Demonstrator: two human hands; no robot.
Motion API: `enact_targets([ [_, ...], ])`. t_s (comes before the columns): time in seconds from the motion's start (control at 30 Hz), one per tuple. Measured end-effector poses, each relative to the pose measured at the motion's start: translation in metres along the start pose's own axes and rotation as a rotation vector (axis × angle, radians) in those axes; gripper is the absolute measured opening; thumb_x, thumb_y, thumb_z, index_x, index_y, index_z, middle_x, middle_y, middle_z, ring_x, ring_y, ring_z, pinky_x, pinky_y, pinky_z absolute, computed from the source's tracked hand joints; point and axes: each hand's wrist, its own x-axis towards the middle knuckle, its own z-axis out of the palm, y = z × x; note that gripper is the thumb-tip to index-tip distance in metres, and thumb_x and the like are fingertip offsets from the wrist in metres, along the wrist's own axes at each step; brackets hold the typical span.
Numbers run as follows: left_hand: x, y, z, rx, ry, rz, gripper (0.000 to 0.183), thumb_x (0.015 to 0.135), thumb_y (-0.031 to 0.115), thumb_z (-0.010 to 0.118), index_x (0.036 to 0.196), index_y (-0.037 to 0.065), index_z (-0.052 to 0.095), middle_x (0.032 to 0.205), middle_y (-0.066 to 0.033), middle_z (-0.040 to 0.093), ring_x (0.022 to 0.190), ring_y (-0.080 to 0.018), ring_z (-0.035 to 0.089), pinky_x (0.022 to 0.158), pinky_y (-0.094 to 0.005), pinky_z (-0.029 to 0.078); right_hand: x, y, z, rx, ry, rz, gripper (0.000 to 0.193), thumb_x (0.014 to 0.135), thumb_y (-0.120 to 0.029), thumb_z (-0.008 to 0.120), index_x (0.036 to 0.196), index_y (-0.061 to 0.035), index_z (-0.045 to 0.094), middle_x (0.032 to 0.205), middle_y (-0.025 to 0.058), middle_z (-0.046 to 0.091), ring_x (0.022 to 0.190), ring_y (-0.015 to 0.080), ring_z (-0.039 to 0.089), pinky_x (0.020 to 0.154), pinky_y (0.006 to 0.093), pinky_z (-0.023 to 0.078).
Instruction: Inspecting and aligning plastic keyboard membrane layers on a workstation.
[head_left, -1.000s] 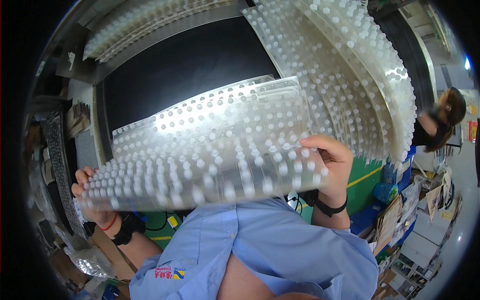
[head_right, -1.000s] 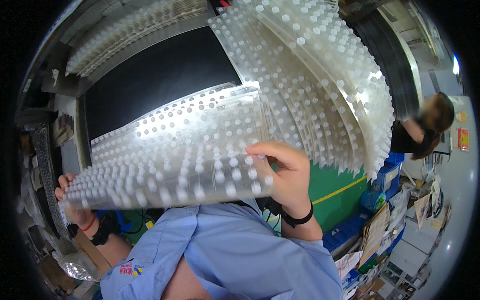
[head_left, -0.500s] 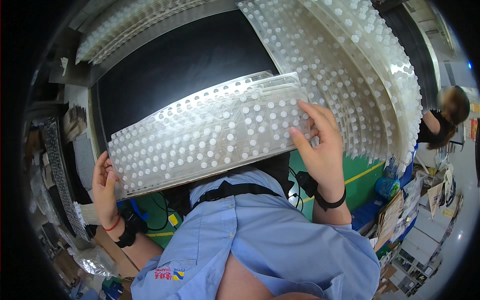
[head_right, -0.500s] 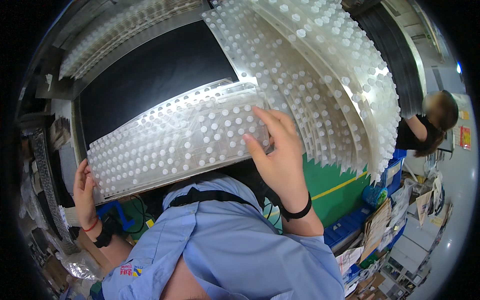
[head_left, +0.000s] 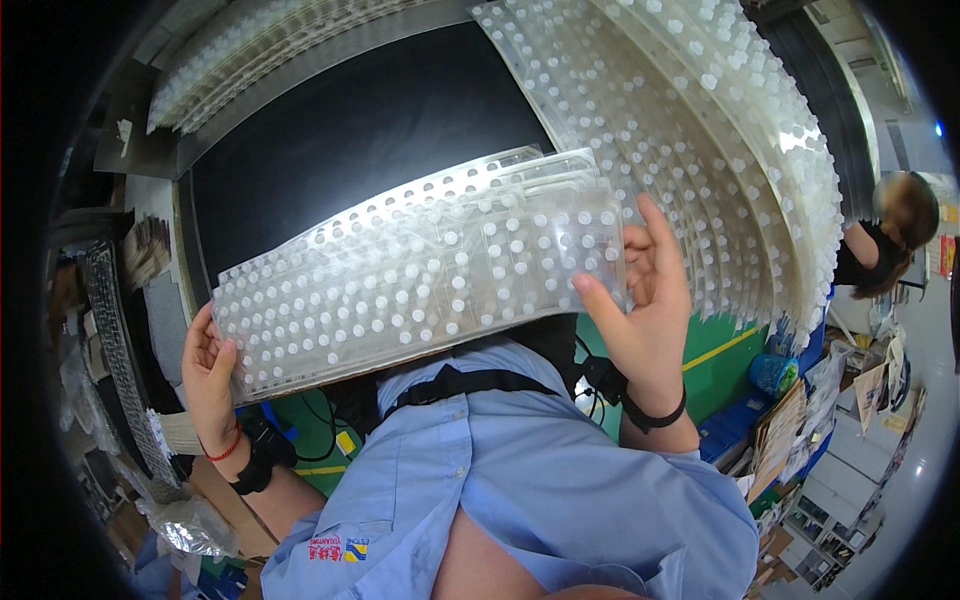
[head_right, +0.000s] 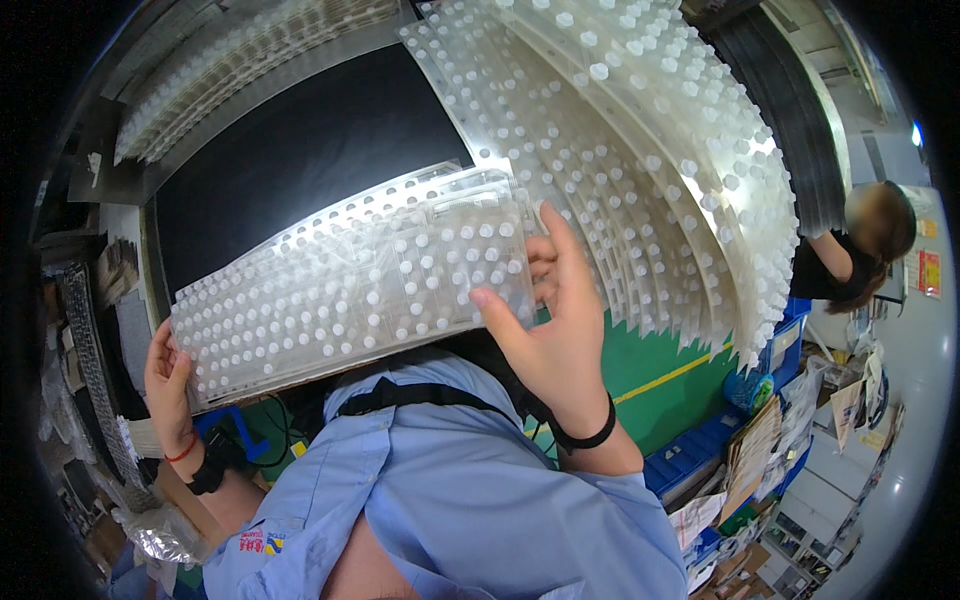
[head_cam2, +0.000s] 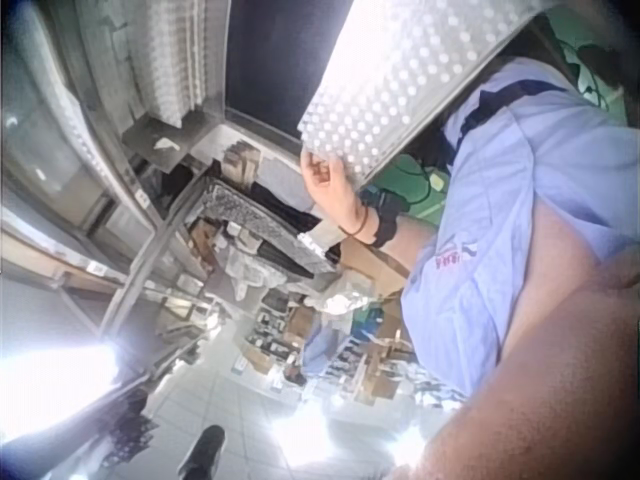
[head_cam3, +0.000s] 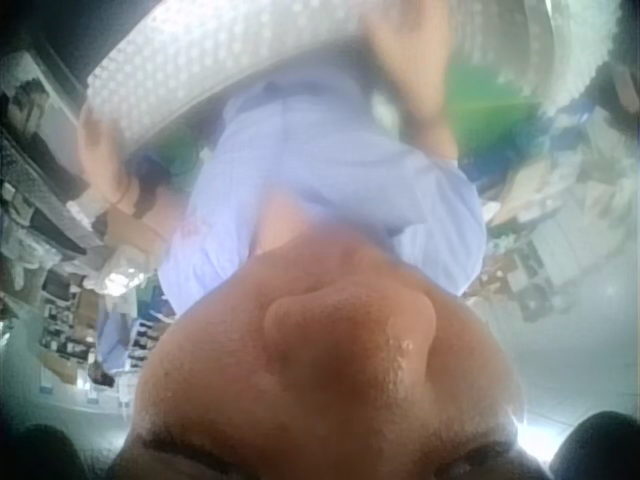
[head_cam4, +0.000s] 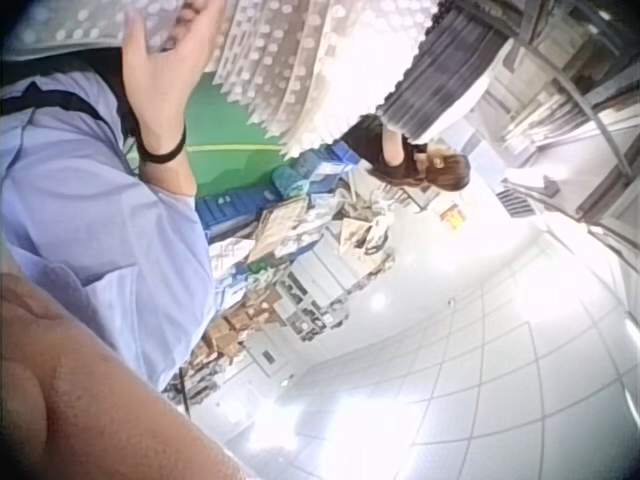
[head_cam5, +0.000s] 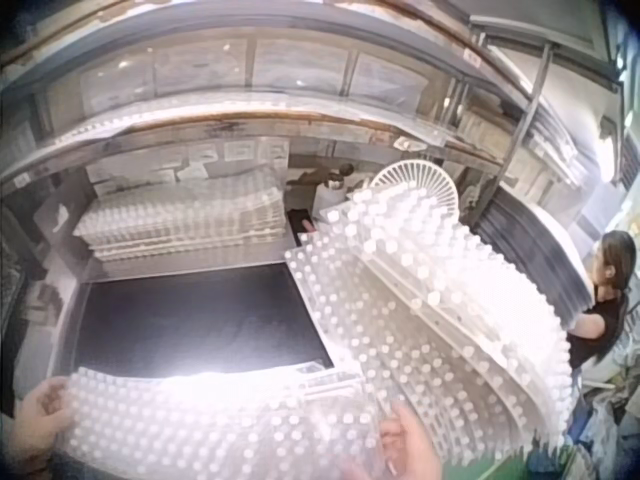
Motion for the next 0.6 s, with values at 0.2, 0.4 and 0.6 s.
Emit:
enact_targets([
  [0.2,0.001,0.0,0.003,-0.058,0.022,0.026,0.054,0.09,0.009,0.063,0.138,-0.006,0.041,0.116,-0.0076,0.059,0.105,-0.0125,0.056,0.095,-0.025,0.041,0.011,-0.003,-0.03,0.248,-0.386,0.407,0.041,0.093,-0.01,0.062,0.13,0.0002,0.049,0.101,0.0025,0.062,0.082,0.0046,0.057,0.06,0.0206,0.049],
  [0.4,-0.001,-0.004,0.001,-0.021,0.087,0.045,0.046,0.094,0.012,0.057,0.136,-0.003,0.045,0.105,-0.0024,0.058,0.094,-0.0076,0.054,0.084,-0.0201,0.043,0.004,-0.007,-0.055,0.587,-0.182,0.311,0.031,0.088,0.001,0.063,0.118,0.0012,0.055,0.095,0.0073,0.063,0.063,0.0087,0.061,0.046,0.0175,0.046],
  [0.6,-0.004,-0.01,0.0,-0.029,0.176,0.055,0.04,0.099,0.015,0.052,0.134,-0.002,0.047,0.092,0.0021,0.049,0.078,-0.0039,0.045,0.069,-0.0178,0.037,-0.009,-0.032,-0.1,0.7,0.311,0.095,0.034,0.087,0.006,0.057,0.121,0.0013,0.052,0.097,0.0121,0.064,0.056,0.0089,0.057,0.041,0.0165,0.042],
])
